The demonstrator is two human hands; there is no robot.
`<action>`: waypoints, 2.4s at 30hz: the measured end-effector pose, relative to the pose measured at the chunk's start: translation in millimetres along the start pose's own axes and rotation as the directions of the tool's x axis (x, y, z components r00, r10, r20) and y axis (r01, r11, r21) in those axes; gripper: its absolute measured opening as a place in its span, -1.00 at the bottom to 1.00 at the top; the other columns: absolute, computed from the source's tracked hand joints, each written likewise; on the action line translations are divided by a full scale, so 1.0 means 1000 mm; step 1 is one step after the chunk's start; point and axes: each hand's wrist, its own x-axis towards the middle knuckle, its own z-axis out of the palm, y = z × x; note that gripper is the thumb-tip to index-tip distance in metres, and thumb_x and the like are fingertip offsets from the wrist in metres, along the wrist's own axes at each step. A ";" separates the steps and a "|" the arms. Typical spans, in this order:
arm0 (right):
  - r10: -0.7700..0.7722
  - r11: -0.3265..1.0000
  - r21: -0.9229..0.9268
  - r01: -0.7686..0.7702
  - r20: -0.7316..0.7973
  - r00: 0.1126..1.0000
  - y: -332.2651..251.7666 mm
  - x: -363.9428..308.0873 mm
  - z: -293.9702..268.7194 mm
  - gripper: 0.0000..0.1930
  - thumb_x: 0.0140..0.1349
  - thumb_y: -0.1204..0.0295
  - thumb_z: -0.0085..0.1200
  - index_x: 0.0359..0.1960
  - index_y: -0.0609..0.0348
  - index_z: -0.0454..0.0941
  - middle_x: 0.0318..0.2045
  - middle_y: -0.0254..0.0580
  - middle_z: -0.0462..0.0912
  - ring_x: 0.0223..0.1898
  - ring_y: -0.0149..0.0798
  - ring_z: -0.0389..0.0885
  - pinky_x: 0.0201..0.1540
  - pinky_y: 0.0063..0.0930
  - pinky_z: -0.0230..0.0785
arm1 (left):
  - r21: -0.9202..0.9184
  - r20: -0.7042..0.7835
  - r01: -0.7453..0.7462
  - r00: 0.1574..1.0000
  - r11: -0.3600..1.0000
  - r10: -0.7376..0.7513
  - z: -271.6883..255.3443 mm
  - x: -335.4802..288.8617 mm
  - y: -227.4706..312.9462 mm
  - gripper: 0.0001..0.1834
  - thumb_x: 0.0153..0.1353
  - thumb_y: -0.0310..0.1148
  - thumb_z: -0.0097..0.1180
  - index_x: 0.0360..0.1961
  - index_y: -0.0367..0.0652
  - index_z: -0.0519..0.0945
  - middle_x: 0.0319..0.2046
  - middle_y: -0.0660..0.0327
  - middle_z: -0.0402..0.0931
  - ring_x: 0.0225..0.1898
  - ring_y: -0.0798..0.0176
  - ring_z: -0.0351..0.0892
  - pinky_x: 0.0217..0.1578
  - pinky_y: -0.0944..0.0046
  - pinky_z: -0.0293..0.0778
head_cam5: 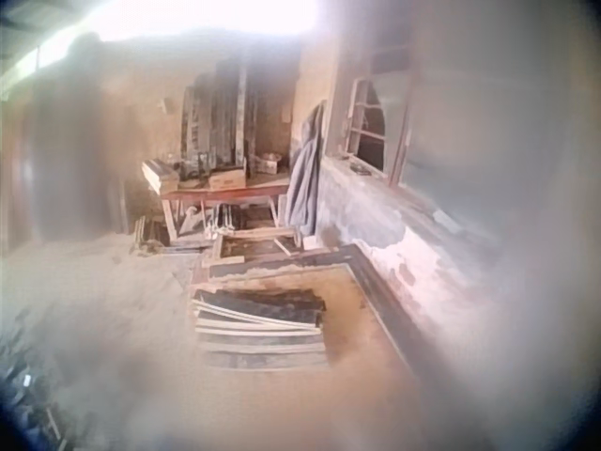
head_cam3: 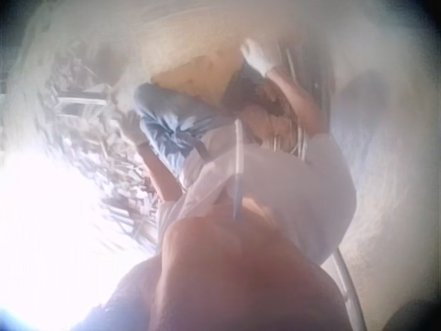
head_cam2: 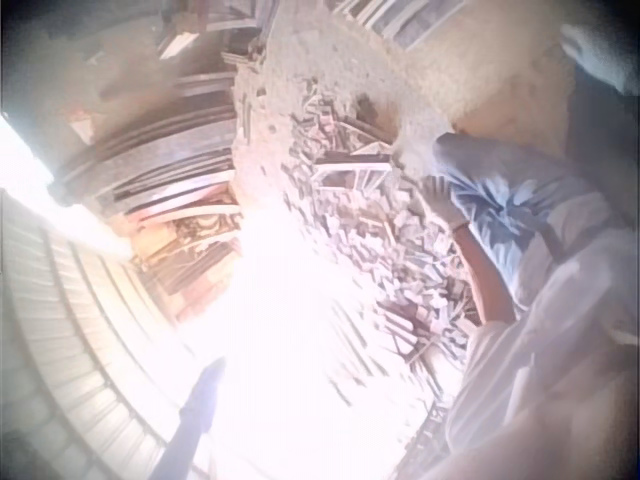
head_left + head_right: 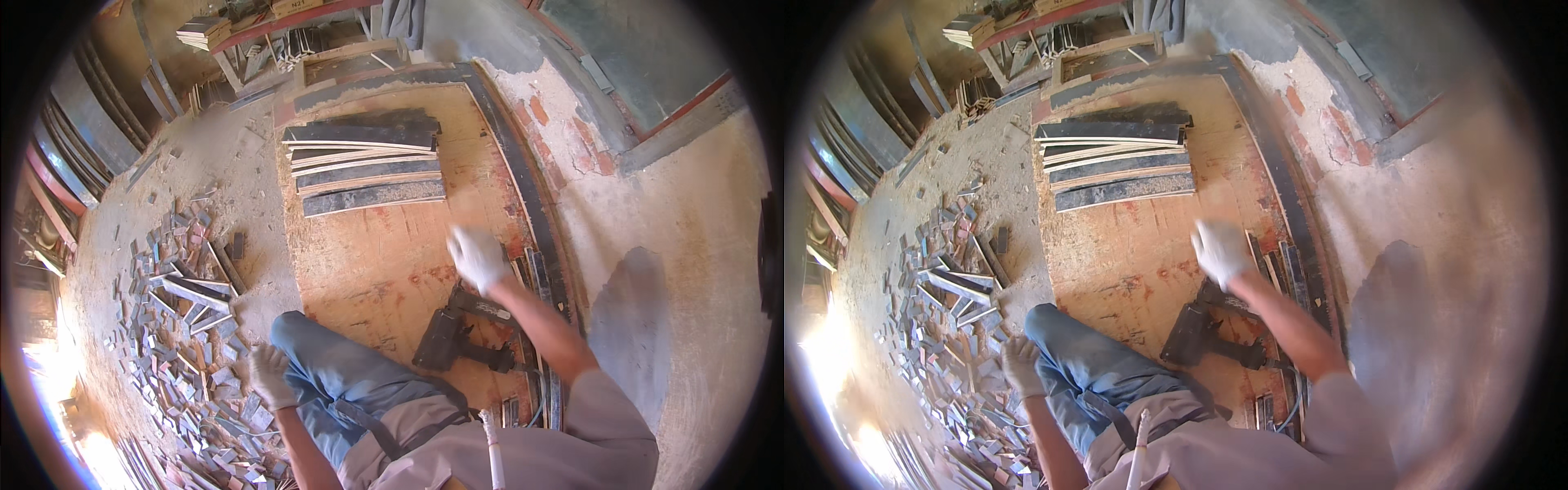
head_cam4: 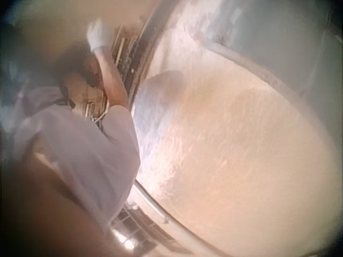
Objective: The person is installing wooden planks on a curved surface using a nail gun. They repeatedly pick up planks, position them, and secure them with nails.
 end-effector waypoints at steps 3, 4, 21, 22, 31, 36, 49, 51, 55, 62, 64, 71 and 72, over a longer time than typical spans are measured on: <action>-0.196 0.974 -0.174 0.143 -0.350 0.916 -0.002 0.120 -0.019 -0.58 0.38 0.31 0.03 0.23 0.12 0.43 -0.05 0.06 0.66 0.00 0.11 0.61 0.01 0.01 0.48 | 0.142 0.111 -0.131 0.987 0.981 0.116 0.063 -0.031 -0.033 -0.62 0.42 -0.17 0.17 0.05 -0.27 0.61 -0.18 0.03 0.68 -0.32 0.21 0.68 -0.31 0.31 0.61; -0.254 0.961 -0.212 0.175 -0.442 0.860 -0.001 0.152 -0.016 -0.55 0.37 0.32 0.04 0.27 0.11 0.41 -0.01 0.07 0.64 0.05 0.11 0.59 0.05 0.00 0.47 | 0.271 0.111 -0.192 0.980 0.943 0.168 0.089 -0.044 -0.040 -0.69 0.38 -0.24 0.24 -0.02 -0.27 0.66 -0.24 0.12 0.70 -0.34 0.29 0.66 -0.30 0.34 0.58; 0.026 0.976 -0.212 -0.053 -0.130 0.991 -0.002 0.220 0.015 -0.26 -0.10 0.22 0.47 0.17 0.12 0.46 -0.03 0.16 0.60 0.01 0.15 0.61 0.11 0.05 0.45 | 0.682 0.233 -0.455 0.878 0.572 0.419 0.119 -0.060 -0.037 -0.74 0.28 -0.28 0.37 -0.12 -0.24 0.71 -0.38 0.20 0.72 -0.34 0.42 0.64 -0.23 0.34 0.56; -0.087 0.972 -0.234 0.021 -0.274 0.958 0.002 0.215 0.026 -0.32 -0.04 0.23 0.45 0.14 0.13 0.45 -0.05 0.15 0.61 -0.03 0.15 0.63 0.01 0.06 0.49 | 0.679 0.237 -0.457 0.877 0.574 0.417 0.119 -0.061 -0.037 -0.74 0.28 -0.28 0.37 -0.12 -0.24 0.71 -0.37 0.20 0.72 -0.34 0.41 0.65 -0.23 0.34 0.56; 0.031 0.999 0.034 -0.024 -0.202 0.979 -0.004 0.178 0.028 -0.36 -0.03 -0.02 0.47 -0.03 0.14 0.57 -0.10 0.13 0.70 -0.04 0.16 0.67 0.03 0.02 0.47 | 0.704 0.239 -0.458 0.873 0.543 0.426 0.114 -0.060 -0.039 -0.72 0.27 -0.25 0.37 -0.12 -0.22 0.71 -0.34 0.19 0.73 -0.32 0.36 0.68 -0.21 0.31 0.57; 0.118 0.982 0.161 -0.101 -0.102 0.988 -0.018 0.164 0.026 -0.45 -0.06 0.00 0.49 -0.17 0.13 0.65 -0.05 0.10 0.70 -0.05 0.18 0.68 0.00 -0.02 0.49 | 0.726 0.263 -0.478 0.858 0.495 0.442 0.119 -0.056 -0.042 -0.70 0.27 -0.22 0.38 -0.13 -0.23 0.71 -0.33 0.18 0.74 -0.30 0.32 0.70 -0.18 0.27 0.58; -0.462 0.878 -0.032 0.478 -0.317 0.828 0.027 0.007 0.079 -0.74 -0.05 0.57 0.19 -0.28 -0.01 0.60 -0.27 -0.24 0.57 -0.17 0.01 0.52 -0.11 -0.07 0.43 | 0.811 0.297 -0.495 0.807 0.312 0.510 0.150 -0.033 -0.019 -0.19 0.26 -0.09 0.31 0.43 -0.23 0.29 0.31 -0.17 0.36 0.33 -0.19 0.35 0.32 0.03 0.30; -0.457 0.876 -0.012 0.483 -0.343 0.821 0.045 0.000 0.094 -0.68 -0.06 0.60 0.21 -0.22 -0.02 0.64 -0.20 -0.26 0.60 -0.13 0.02 0.54 -0.09 -0.09 0.46 | 0.837 0.353 -0.487 0.830 0.251 0.433 0.164 -0.019 -0.031 -0.22 0.24 -0.05 0.32 0.39 -0.21 0.37 0.29 -0.12 0.41 0.31 -0.17 0.39 0.28 0.01 0.34; -0.317 0.888 0.168 0.427 -0.449 0.835 0.036 -0.010 0.099 -0.61 -0.03 0.61 0.25 -0.10 0.00 0.65 -0.06 -0.19 0.62 0.00 0.08 0.55 0.03 -0.10 0.47 | 0.795 0.253 -0.393 0.907 0.463 0.336 0.169 0.014 -0.049 -0.44 0.19 -0.22 0.37 0.18 -0.26 0.60 0.07 -0.04 0.61 0.06 -0.03 0.62 0.10 0.13 0.51; 0.493 0.833 0.348 -0.431 -0.111 0.863 0.019 -0.019 0.098 -0.51 0.31 0.06 0.24 0.02 0.25 0.57 -0.28 0.03 0.72 -0.17 0.02 0.72 -0.01 -0.14 0.52 | 0.666 0.133 -0.342 0.929 0.663 0.346 0.156 0.038 -0.060 -0.39 0.00 -0.34 0.51 0.10 -0.34 0.65 -0.15 0.04 0.73 -0.16 0.24 0.68 -0.04 0.29 0.55; 0.517 0.575 0.690 -0.440 0.111 0.849 0.034 -0.012 0.106 -0.60 0.29 0.17 0.30 -0.03 0.23 0.60 -0.25 -0.04 0.74 -0.22 -0.12 0.74 -0.14 -0.27 0.55 | 0.677 0.102 -0.276 0.953 0.682 0.285 0.171 0.031 -0.055 -0.39 -0.03 -0.34 0.53 0.09 -0.35 0.66 -0.16 0.04 0.73 -0.17 0.24 0.68 -0.05 0.30 0.56; 0.522 0.060 0.927 -0.370 0.287 0.803 0.060 -0.020 0.110 -0.63 0.26 0.41 0.31 0.05 0.27 0.54 -0.21 -0.13 0.72 -0.37 -0.30 0.72 -0.36 -0.46 0.55 | 0.470 0.025 -0.106 0.994 0.876 0.107 0.172 0.031 -0.051 -0.61 0.15 -0.44 0.40 0.01 -0.36 0.71 -0.17 0.08 0.73 -0.25 0.29 0.67 -0.16 0.31 0.59; 0.526 0.072 0.918 -0.390 0.297 0.797 0.050 -0.024 0.095 -0.63 0.29 0.40 0.29 0.08 0.25 0.55 -0.18 -0.13 0.71 -0.36 -0.29 0.73 -0.36 -0.46 0.61 | 0.493 0.007 -0.108 0.993 0.863 0.121 0.167 0.034 -0.051 -0.64 0.18 -0.45 0.37 0.00 -0.36 0.72 -0.17 0.08 0.73 -0.26 0.31 0.67 -0.17 0.32 0.59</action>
